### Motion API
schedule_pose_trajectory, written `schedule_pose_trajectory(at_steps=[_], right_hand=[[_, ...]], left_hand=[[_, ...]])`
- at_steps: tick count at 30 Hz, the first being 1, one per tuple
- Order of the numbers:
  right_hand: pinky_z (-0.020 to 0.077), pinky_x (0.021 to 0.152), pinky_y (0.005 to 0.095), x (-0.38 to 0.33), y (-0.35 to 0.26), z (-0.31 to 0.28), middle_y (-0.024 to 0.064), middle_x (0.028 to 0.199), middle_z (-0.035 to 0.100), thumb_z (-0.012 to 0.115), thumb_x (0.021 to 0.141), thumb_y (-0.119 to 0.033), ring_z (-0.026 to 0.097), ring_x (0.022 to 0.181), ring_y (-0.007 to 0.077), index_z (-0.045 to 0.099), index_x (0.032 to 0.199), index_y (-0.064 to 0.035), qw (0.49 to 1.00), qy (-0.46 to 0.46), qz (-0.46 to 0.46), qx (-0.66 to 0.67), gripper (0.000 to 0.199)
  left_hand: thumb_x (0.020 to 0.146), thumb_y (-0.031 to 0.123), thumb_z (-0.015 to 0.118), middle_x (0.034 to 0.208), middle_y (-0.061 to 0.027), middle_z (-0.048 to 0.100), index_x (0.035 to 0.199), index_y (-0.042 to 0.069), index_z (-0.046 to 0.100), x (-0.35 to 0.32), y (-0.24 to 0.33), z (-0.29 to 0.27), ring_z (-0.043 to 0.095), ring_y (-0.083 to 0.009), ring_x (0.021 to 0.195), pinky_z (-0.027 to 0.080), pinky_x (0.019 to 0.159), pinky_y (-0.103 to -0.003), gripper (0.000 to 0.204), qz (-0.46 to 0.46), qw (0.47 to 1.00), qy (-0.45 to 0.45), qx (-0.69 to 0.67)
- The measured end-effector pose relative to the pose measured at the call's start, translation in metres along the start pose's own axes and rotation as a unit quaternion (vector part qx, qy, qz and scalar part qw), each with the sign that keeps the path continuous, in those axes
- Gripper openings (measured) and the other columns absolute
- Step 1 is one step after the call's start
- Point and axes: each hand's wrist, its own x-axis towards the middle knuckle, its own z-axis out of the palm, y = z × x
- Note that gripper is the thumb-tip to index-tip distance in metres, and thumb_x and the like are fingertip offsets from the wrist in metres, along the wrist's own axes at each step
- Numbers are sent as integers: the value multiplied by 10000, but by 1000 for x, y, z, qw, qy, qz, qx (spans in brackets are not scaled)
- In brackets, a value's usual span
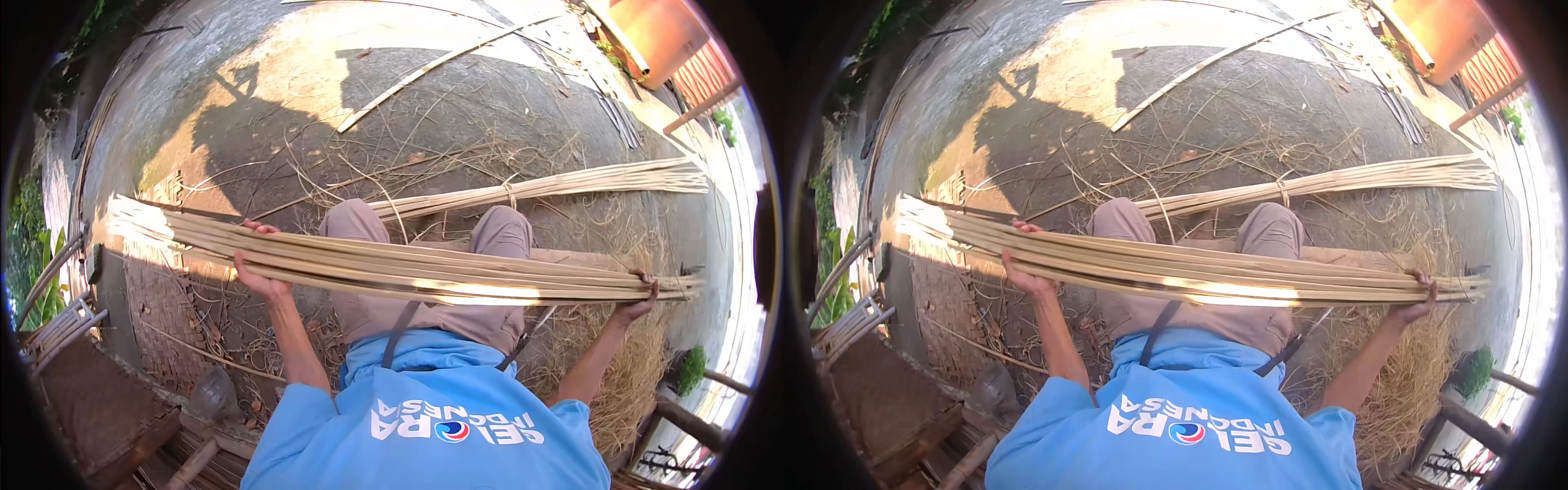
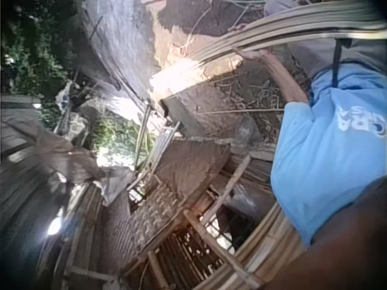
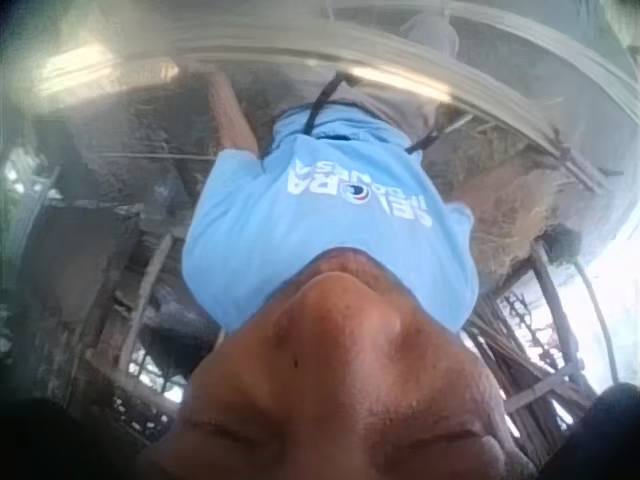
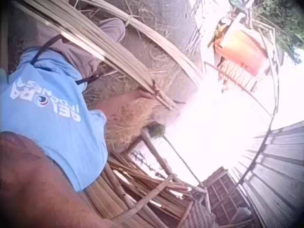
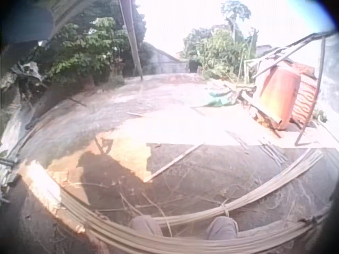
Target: The person sits on the ground and gathers thin bamboo strips, aligning them into a bundle. They then use a thin strip of material to tie the bundle together, repeating the process to create multiple tied bundles.
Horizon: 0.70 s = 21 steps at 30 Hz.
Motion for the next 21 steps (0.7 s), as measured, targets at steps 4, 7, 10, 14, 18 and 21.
schedule_pose_trajectory(at_steps=[4, 7, 10, 14, 18, 21], right_hand=[[500, 819, 332, -17, 35, -47, 61, 795, 509, 660, 912, -110, 533, 755, 183, 496, 926, -7, 982, 48, 18, 180, 194], [523, 866, 358, -35, 46, -38, 63, 814, 547, 658, 925, -201, 589, 781, 179, 548, 1012, 1, 989, 58, 26, 134, 246], [552, 922, 424, -59, 49, -21, 131, 1001, 660, 679, 908, -356, 655, 928, 260, 597, 1119, -17, 979, 147, 100, -94, 408], [564, 952, 471, -76, 58, -12, 170, 1132, 661, 591, 885, -710, 656, 1067, 292, 559, 1244, -21, 950, 206, 103, -210, 778], [598, 888, 427, -79, 46, 12, 160, 1115, 680, 489, 907, -758, 688, 991, 257, 573, 1250, -25, 951, 160, 54, -258, 813], [610, 856, 376, -80, 35, 20, 119, 1047, 707, 521, 942, -687, 710, 903, 221, 597, 1230, -42, 942, 169, 47, -285, 710]], left_hand=[[989, 226, 528, 1163, -78, 542, 1447, 29, 372, -46, 9, 33, 556, -217, 1092, 422, 1088, -425, 522, -10, 999, -18, 43], [938, 222, 599, 1129, -71, 518, 1411, 30, 374, -76, 32, -38, 517, -215, 1084, 412, 1074, -416, 558, -16, 996, 38, 76], [906, 184, 599, 1104, -89, 507, 1412, 12, 366, -99, 49, -125, 495, -249, 1104, 401, 1058, -445, 583, -12, 987, 122, 103], [879, 166, 657, 1081, -98, 522, 1420, 14, 372, -108, 49, -151, 507, -259, 1110, 390, 1066, -445, 630, -15, 994, 106, 28], [874, 206, 713, 1164, -106, 564, 1385, 39, 448, -108, 46, -158, 536, -263, 1160, 390, 1109, -459, 599, 8, 992, 127, -8], [911, 241, 698, 1199, -101, 579, 1381, 24, 474, -113, 41, -155, 540, -246, 1190, 406, 1114, -446, 564, 13, 988, 153, 29]])
